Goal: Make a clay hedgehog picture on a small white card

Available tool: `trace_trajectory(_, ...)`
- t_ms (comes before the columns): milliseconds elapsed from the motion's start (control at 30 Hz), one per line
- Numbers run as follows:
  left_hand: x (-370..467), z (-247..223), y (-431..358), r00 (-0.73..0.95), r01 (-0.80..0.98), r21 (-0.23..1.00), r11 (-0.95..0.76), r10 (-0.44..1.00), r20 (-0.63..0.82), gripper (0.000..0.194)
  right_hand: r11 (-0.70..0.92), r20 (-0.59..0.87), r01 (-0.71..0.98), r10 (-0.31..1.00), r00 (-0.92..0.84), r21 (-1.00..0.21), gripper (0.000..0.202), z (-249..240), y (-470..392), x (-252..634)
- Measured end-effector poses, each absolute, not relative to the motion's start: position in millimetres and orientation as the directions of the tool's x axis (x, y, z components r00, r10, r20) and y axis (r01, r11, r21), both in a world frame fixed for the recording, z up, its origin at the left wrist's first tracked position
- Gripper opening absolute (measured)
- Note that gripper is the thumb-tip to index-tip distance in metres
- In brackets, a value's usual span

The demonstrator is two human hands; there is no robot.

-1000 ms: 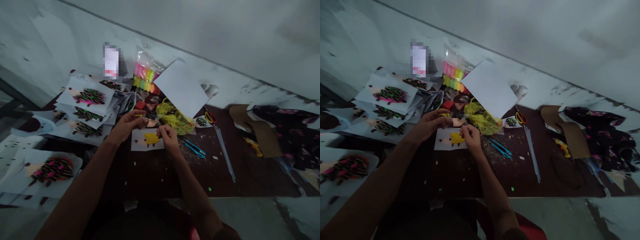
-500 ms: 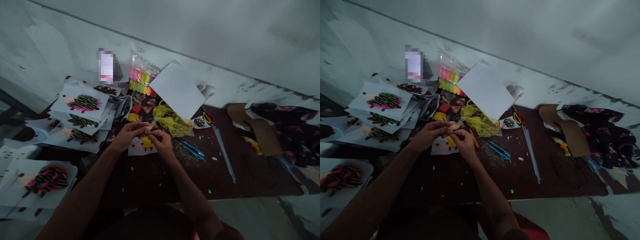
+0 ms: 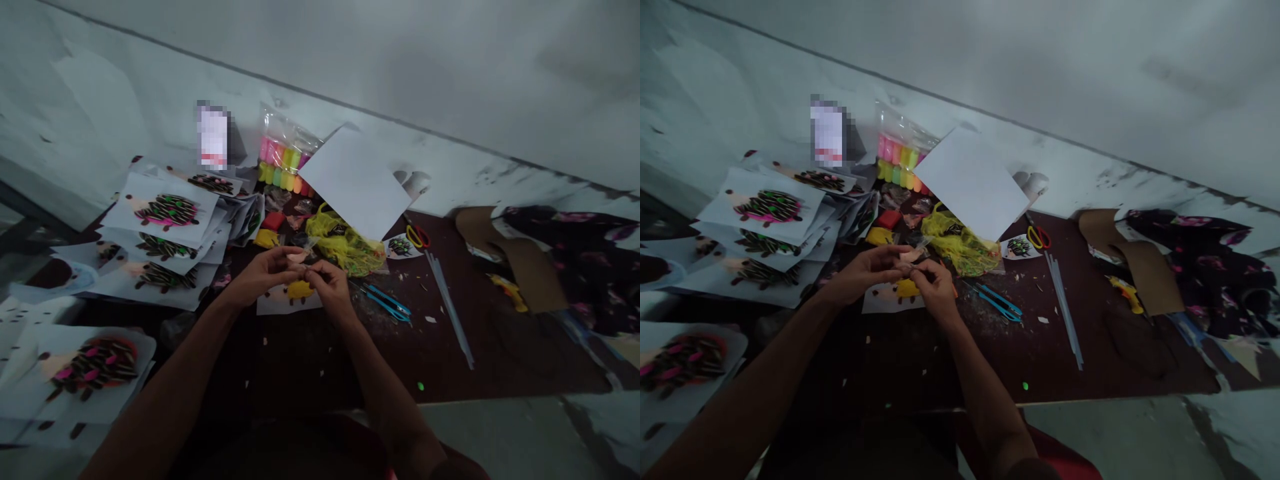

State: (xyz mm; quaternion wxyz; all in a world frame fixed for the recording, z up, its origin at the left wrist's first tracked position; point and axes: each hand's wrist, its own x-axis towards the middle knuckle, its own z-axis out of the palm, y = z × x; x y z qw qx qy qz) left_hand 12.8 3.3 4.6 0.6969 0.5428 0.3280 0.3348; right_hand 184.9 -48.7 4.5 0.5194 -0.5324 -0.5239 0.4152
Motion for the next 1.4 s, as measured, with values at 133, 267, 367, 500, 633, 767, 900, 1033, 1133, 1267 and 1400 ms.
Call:
trace_trajectory(133,12.6,3.3,3.8,0.631,-0.145,0.968,0.204,0.773,-0.068,0.059,0.060,0.075,0.097,0.985,0.157,-0.993,0.019,6.7,-50.0,186.7)
trace_trajectory(267,15.0,3.3,4.1,0.671,-0.183,0.961,0.208,0.740,-0.032,0.059,0.046,0.056,0.056,0.981,0.185,-0.997,0.019,6.8,-50.7,185.3)
trace_trajectory(367,16.0,4.6,3.0,0.689,-0.212,0.951,0.224,0.725,-0.018,0.055,0.026,0.022,-0.021,0.985,0.170,-0.999,0.019,4.9,-50.1,182.2)
trace_trajectory(500,13.7,5.8,1.9,0.649,-0.272,0.927,0.258,0.760,-0.021,0.056,0.000,-0.014,-0.114,0.992,0.124,-0.993,0.022,1.5,-48.1,179.1)
trace_trajectory(633,11.0,4.8,3.1,0.590,-0.269,0.919,0.289,0.803,-0.080,0.064,0.032,0.027,-0.042,0.994,0.104,-0.999,0.028,1.6,-47.5,181.4)
trace_trajectory(767,9.9,1.9,5.7,0.554,-0.243,0.925,0.293,0.825,-0.116,0.068,0.051,0.055,0.053,0.995,0.086,-0.997,0.027,3.8,-48.8,185.6)
trace_trajectory(900,10.7,-2.0,7.9,0.521,-0.254,0.931,0.263,0.848,-0.097,0.069,0.065,0.073,0.113,0.995,0.066,-0.991,0.027,3.3,-49.0,185.2)
trace_trajectory(1033,12.5,-2.5,7.8,0.465,-0.228,0.942,0.245,0.878,-0.116,0.066,0.090,0.103,0.150,0.992,0.075,-0.985,0.025,1.2,-49.6,182.3)
trace_trajectory(1133,14.0,-0.2,6.7,0.420,-0.215,0.948,0.233,0.899,-0.126,0.067,0.130,0.163,0.217,0.977,0.140,-0.967,0.021,1.7,-52.7,180.7)
trace_trajectory(1267,15.6,0.9,6.1,0.408,-0.191,0.952,0.241,0.901,-0.147,0.066,0.281,0.366,0.443,0.923,0.116,-0.851,0.016,3.6,-57.4,179.9)
trace_trajectory(1400,15.5,-0.1,6.8,0.433,-0.128,0.965,0.228,0.888,-0.153,0.060,0.383,0.477,0.578,0.879,0.012,-0.720,0.009,1.2,-57.2,181.6)
